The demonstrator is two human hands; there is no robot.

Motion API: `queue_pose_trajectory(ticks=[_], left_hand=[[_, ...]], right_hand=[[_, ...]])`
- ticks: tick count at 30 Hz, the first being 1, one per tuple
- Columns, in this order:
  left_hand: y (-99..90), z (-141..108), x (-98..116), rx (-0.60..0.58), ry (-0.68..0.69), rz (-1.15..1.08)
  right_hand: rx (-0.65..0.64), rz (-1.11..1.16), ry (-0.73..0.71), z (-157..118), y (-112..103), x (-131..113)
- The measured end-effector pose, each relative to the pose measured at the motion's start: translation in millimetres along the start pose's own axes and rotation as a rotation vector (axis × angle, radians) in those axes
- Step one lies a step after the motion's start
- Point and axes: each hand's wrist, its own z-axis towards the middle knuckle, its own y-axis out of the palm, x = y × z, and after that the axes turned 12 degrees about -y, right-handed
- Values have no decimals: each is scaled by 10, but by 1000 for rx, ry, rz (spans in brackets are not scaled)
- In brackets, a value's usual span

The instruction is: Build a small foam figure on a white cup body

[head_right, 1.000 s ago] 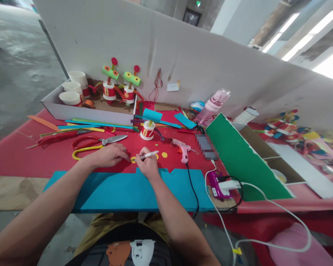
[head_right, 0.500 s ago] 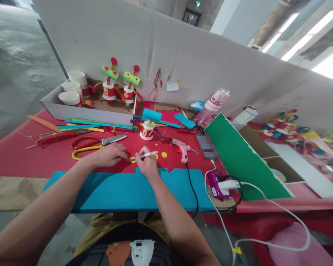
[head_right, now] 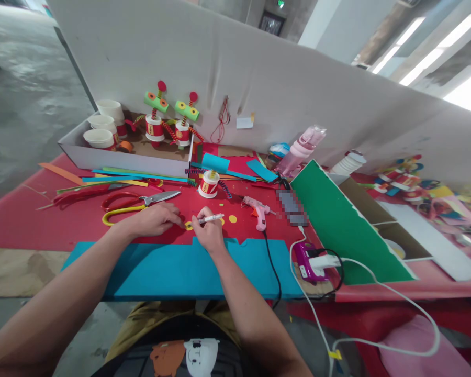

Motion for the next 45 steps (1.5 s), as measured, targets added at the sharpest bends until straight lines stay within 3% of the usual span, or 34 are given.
queue_pose_trajectory(ticks=[45], left_hand=[[3, 1, -2, -11, -15, 10]], right_hand=[[26, -18, -8, 0, -5, -20]])
